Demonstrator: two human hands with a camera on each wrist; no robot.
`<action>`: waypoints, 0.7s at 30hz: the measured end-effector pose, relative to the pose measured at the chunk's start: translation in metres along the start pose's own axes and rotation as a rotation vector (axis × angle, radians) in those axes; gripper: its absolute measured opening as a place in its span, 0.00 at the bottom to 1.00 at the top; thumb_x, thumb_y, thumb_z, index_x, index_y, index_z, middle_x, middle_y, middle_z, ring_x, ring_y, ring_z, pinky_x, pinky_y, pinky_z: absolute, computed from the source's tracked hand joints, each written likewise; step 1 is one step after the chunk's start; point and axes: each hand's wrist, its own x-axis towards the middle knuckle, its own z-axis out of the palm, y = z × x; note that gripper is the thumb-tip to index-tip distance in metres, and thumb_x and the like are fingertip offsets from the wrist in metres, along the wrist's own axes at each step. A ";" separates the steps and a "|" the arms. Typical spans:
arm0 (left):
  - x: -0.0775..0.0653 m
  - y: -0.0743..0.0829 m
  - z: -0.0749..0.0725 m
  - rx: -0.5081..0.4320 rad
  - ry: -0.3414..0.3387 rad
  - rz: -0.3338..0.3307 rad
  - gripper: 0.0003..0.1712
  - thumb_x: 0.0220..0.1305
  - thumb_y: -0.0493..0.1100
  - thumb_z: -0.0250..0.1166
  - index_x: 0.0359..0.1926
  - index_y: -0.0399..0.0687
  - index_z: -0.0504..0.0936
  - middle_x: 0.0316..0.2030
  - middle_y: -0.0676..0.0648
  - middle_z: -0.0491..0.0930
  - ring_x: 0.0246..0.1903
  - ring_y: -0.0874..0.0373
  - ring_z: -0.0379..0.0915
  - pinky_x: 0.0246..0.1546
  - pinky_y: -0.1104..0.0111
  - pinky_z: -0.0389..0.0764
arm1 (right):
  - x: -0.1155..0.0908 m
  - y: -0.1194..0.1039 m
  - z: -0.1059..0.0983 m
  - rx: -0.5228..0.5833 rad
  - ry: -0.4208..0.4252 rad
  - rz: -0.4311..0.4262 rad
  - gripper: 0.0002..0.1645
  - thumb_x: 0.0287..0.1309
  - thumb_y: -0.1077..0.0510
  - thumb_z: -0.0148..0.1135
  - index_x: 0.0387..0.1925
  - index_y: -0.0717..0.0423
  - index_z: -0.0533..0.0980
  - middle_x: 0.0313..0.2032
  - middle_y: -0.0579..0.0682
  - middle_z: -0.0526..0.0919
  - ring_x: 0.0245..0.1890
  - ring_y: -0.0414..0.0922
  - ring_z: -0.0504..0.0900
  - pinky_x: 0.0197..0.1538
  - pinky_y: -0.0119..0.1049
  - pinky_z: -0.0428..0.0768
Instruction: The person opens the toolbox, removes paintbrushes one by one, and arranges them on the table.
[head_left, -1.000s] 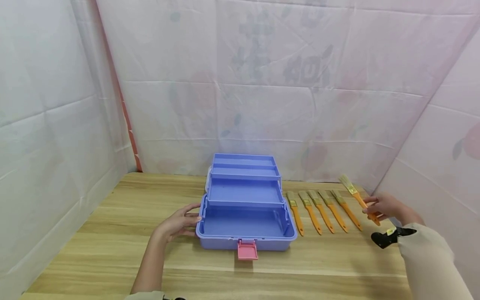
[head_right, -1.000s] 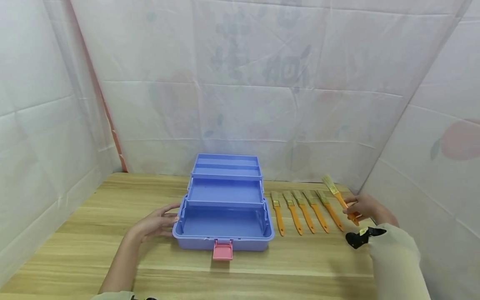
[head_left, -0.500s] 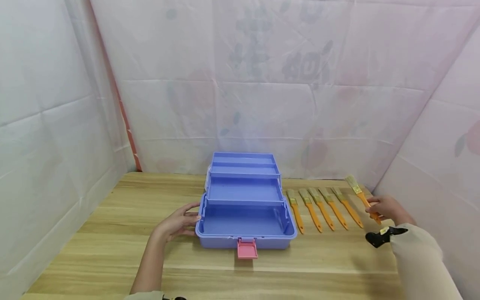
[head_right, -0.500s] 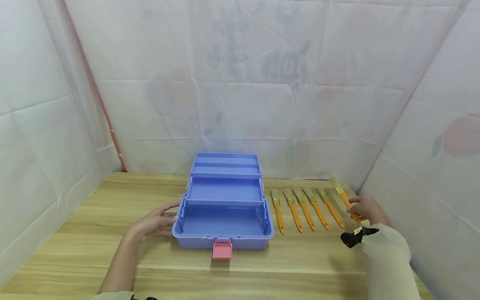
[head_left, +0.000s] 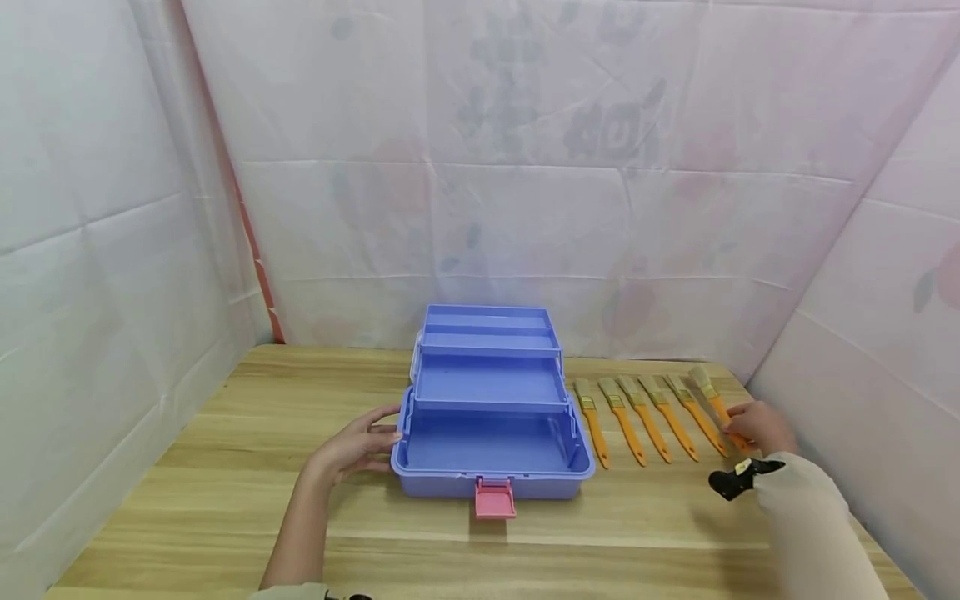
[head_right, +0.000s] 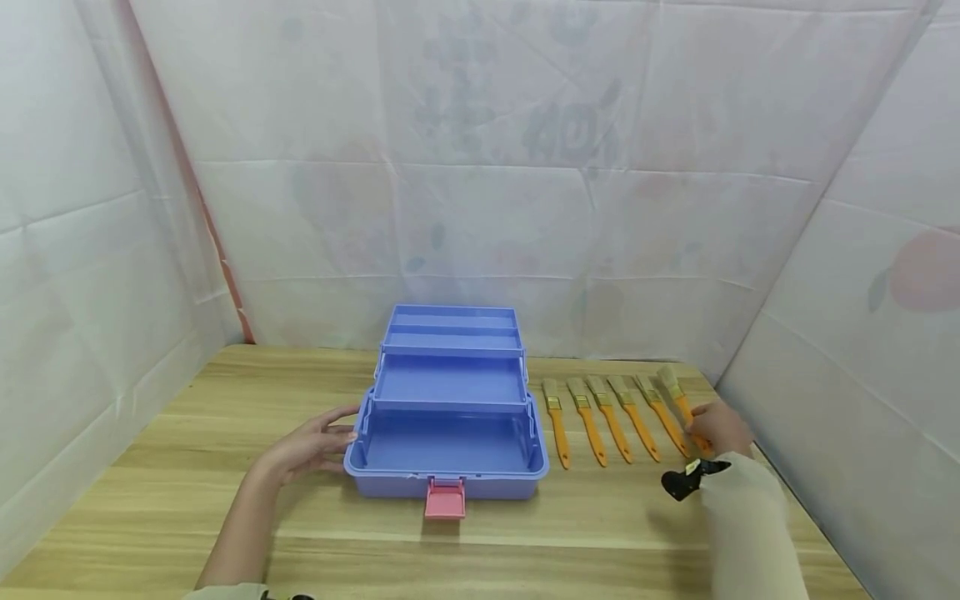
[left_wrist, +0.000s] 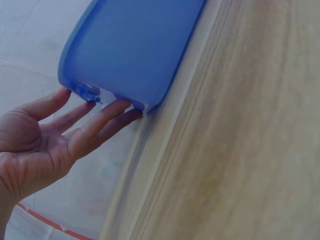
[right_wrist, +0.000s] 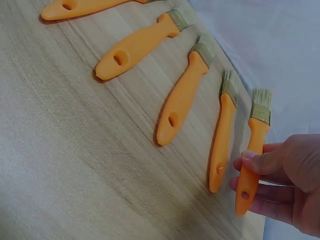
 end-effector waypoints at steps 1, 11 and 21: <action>0.000 0.000 0.000 0.000 0.001 0.001 0.36 0.65 0.34 0.53 0.68 0.33 0.45 0.61 0.23 0.53 0.54 0.34 0.63 0.43 0.49 0.74 | 0.000 0.000 0.001 -0.018 0.007 0.007 0.30 0.48 0.61 0.62 0.50 0.77 0.68 0.31 0.63 0.78 0.23 0.46 0.74 0.26 0.39 0.75; 0.000 0.000 0.000 0.006 0.002 -0.010 0.35 0.66 0.35 0.53 0.68 0.34 0.46 0.62 0.24 0.53 0.54 0.35 0.63 0.43 0.49 0.75 | -0.001 -0.003 0.004 -0.128 0.031 0.071 0.30 0.50 0.56 0.61 0.52 0.70 0.70 0.50 0.74 0.68 0.43 0.70 0.70 0.34 0.54 0.73; 0.000 0.000 0.000 -0.004 0.000 -0.006 0.35 0.65 0.35 0.54 0.68 0.34 0.46 0.61 0.23 0.53 0.54 0.35 0.63 0.42 0.49 0.75 | -0.004 -0.005 0.005 -0.092 0.014 0.054 0.30 0.51 0.57 0.59 0.52 0.73 0.69 0.48 0.74 0.70 0.43 0.68 0.70 0.37 0.55 0.72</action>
